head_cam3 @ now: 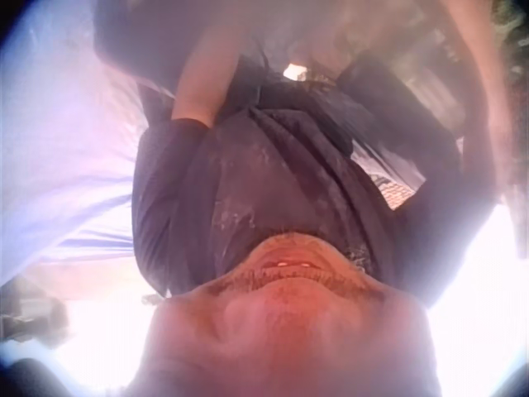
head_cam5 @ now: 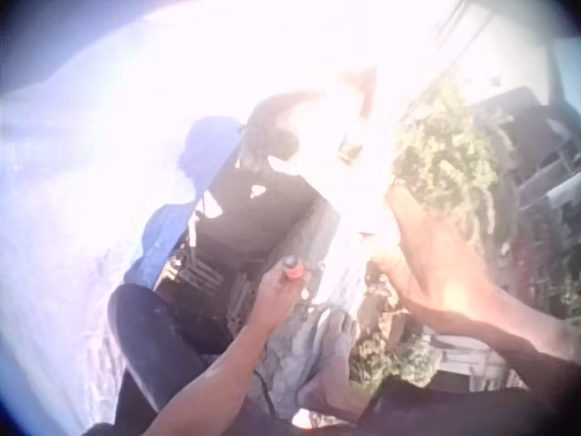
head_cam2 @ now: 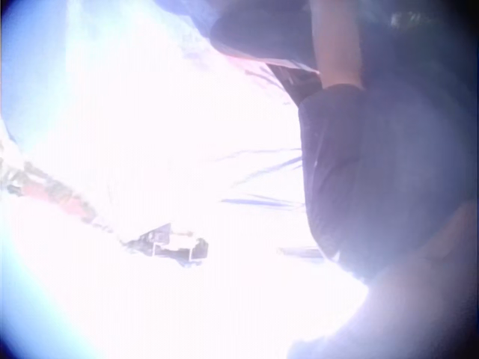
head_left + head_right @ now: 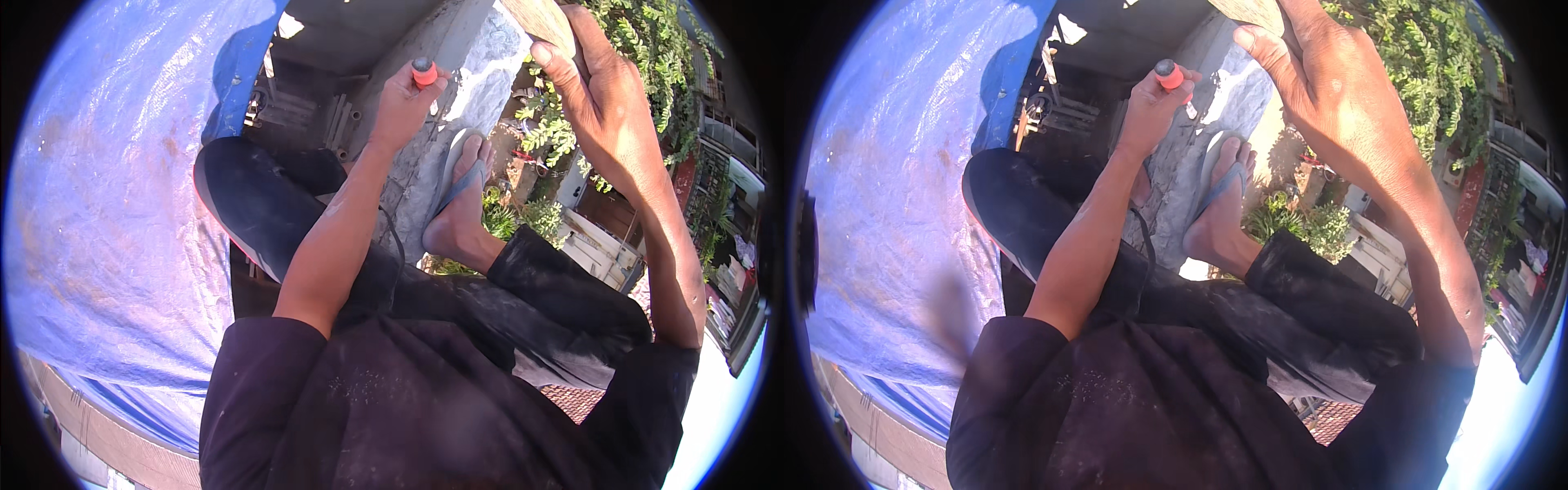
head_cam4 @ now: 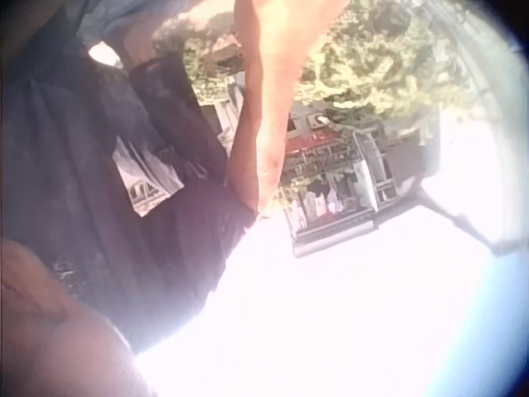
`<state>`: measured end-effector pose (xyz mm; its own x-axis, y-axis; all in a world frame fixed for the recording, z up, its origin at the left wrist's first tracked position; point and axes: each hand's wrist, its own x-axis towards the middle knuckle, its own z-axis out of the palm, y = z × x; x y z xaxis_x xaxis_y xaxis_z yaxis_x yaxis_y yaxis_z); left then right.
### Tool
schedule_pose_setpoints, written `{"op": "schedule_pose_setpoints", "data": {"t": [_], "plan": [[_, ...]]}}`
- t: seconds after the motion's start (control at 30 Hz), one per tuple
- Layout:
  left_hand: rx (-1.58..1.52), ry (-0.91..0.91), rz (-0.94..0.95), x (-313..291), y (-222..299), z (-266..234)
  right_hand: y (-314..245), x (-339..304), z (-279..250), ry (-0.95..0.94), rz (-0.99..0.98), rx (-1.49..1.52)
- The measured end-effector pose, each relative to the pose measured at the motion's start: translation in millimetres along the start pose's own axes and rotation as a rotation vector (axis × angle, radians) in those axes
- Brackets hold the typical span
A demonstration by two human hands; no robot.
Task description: The person chips away at a concrete ledge using a hammer and a chisel.
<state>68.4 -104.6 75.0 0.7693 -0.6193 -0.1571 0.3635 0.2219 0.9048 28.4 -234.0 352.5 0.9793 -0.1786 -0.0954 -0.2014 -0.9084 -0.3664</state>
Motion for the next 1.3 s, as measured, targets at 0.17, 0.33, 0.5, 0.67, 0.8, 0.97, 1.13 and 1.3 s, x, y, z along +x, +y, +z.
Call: {"op": "schedule_pose_setpoints", "data": {"t": [0.17,0.33,0.5,0.67,0.8,0.97,1.13,1.3], "plan": [[0.032,0.011,-0.028,-2,-8,1,9,-16,6,-0.336,0.078,-0.206],[0.226,-0.013,-0.078,-12,-46,-2,21,-34,-6,-0.294,0.139,-0.124],[-0.017,0.204,0.01,6,-6,-20,15,-29,-25,-0.095,0.12,-0.074],[-0.15,0.204,-0.109,1,-3,-20,24,-15,-24,-0.139,0.074,-0.058],[-0.011,0.086,-0.09,-1,-19,-13,29,-9,-7,-0.169,0.072,-0.039],[-0.102,0.142,-0.089,0,-17,-13,21,4,-4,-0.207,0.065,0.005],[-0.145,0.135,-0.129,4,-17,-17,13,10,-3,-0.126,0.098,0.063],[-0.097,0.089,-0.045,4,-16,-11,15,10,10,-0.088,-0.016,0.083]]}}
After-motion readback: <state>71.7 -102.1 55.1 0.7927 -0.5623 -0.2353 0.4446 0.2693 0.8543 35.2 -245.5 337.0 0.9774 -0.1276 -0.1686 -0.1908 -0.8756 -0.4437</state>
